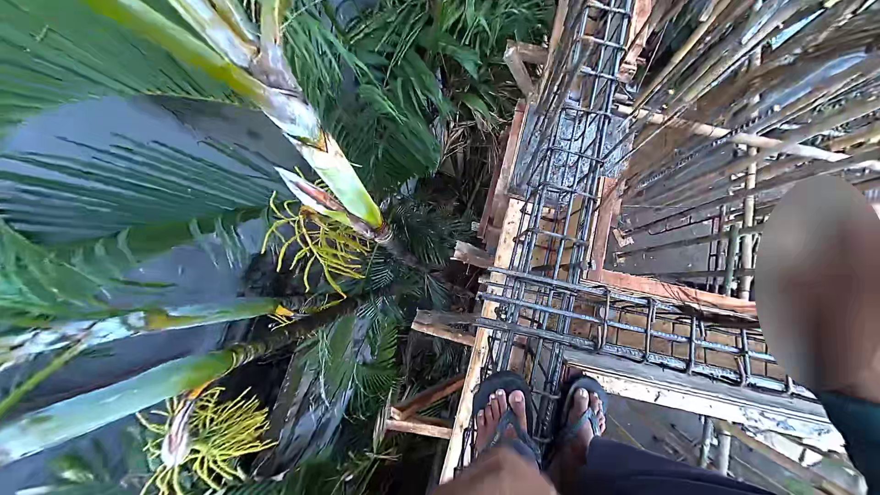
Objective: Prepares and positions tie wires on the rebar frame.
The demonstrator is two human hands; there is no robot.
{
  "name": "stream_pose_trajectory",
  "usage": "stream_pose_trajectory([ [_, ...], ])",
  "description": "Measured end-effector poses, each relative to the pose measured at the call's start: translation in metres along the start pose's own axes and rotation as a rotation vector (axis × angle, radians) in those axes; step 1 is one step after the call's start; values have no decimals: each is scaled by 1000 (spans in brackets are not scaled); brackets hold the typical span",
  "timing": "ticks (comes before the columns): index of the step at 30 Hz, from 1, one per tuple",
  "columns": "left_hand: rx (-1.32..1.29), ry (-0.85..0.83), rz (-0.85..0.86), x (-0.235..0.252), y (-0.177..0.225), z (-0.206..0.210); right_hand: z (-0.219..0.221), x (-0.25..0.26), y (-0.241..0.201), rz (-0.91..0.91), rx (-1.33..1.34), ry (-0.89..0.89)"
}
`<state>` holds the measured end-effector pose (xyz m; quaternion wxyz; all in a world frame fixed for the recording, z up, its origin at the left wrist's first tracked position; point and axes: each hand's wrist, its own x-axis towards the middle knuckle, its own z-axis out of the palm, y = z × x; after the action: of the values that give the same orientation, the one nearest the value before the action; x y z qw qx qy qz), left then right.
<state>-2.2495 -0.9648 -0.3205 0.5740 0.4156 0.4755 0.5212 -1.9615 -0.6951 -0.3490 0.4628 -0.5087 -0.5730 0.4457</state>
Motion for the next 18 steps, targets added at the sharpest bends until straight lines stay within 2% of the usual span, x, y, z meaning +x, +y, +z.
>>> stream_pose_trajectory([
  [2, 18, 50, -28, 20, -13, 2, 1, -22, -6, 2, -74, -70],
  [6, -77, 27, -84, 76, -32, 16, 44, -73, -13, -74, -373, -395],
  [8, -207, 21, -190, 114, -39, 20, 67, -88, -5, -142, -540, -546],
  [11, -478, 146, -238, 162, -52, 18, 94, -103, 10, -287, -790, -733],
  [13, -615, 227, -292, 175, -60, 8, 105, -107, 21, -346, -910, -813],
  [15, -688, 307, -354, 176, -69, 6, 105, -94, 26, -283, -993, -944],
  [18, -622, 355, -362, 170, -90, 14, 100, -61, 19, -18, -987, -1158],
])
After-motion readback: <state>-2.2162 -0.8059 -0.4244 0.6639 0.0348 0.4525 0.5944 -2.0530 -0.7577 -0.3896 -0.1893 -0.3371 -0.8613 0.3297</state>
